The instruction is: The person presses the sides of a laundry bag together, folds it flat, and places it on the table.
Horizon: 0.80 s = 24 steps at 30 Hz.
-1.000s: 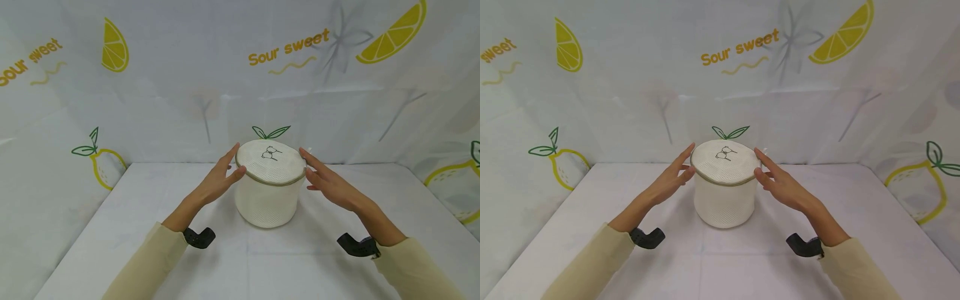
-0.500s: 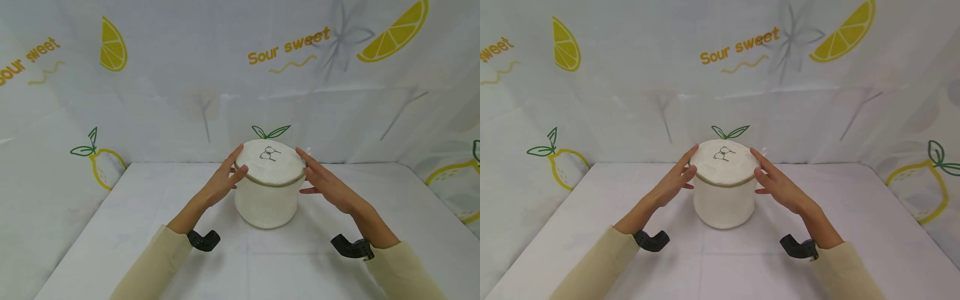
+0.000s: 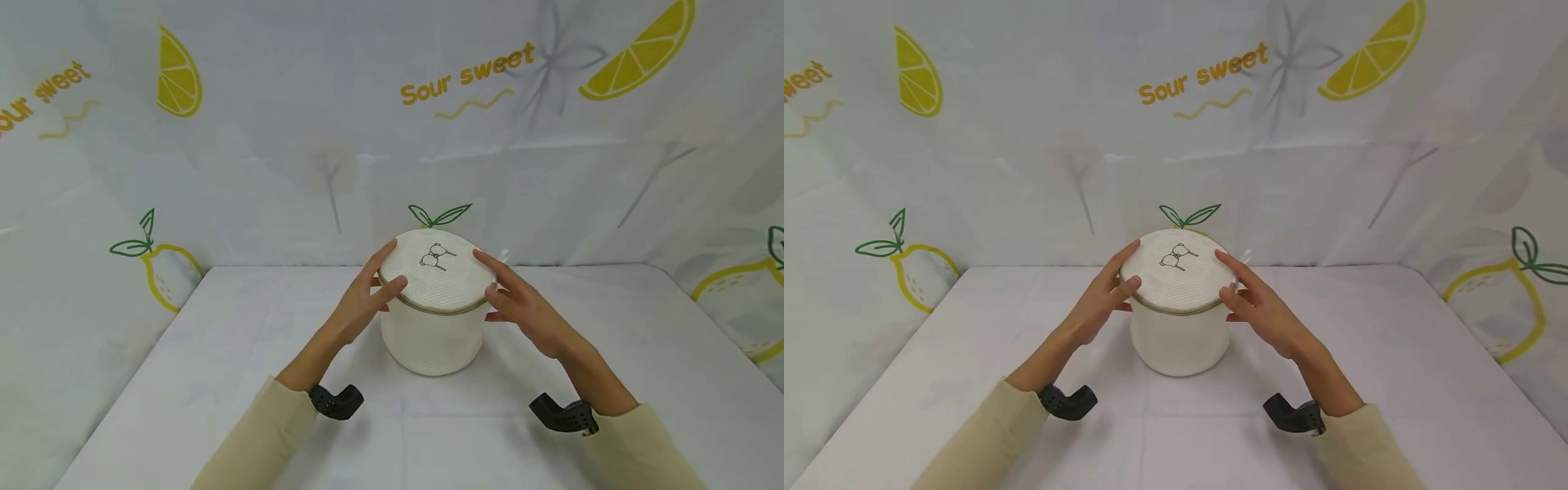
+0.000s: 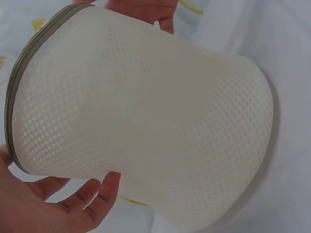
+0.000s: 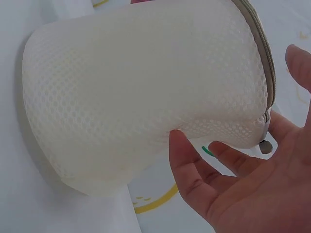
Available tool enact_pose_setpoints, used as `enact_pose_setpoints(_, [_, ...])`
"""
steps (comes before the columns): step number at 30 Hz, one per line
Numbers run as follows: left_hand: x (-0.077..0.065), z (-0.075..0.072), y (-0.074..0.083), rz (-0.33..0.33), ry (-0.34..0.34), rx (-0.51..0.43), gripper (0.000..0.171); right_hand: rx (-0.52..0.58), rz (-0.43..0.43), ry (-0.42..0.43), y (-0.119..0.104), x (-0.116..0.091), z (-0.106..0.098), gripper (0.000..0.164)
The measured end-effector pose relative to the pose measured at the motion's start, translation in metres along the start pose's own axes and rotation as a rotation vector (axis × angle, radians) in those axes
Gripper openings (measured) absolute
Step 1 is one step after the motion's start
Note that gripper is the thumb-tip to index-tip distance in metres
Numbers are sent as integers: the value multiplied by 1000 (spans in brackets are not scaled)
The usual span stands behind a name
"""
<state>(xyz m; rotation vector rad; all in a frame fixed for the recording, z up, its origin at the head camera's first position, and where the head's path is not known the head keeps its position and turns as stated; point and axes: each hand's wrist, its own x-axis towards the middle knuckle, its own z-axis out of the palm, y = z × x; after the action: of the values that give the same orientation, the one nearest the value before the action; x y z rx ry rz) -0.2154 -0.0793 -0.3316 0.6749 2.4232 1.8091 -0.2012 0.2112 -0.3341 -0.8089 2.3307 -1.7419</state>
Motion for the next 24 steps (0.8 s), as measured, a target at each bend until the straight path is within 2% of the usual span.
enact_pose_setpoints(3, [1, 0, -3, -25, 14, -37, 80, -5, -4, 22, 3, 1, 4, 56])
enact_pose_setpoints(8, [0, 2, -4, -56, 25, -51, 85, 26, -32, 45, 9, 2, 8, 54])
enact_pose_setpoints(11, [0, 3, -4, -49, 17, -58, 88, 59, -44, 67, 11, 3, 10, 52])
enact_pose_setpoints(16, [-2, 6, -6, -50, 23, -136, 88, 115, -36, 82, 13, 4, 14, 52])
enact_pose_setpoints(20, [-6, 9, -10, -22, 46, -198, 90, 133, -25, 75, 13, 5, 17, 52])
enact_pose_setpoints(24, [-10, 13, -13, 5, 62, -213, 93, 140, -15, 71, 12, 4, 18, 53])
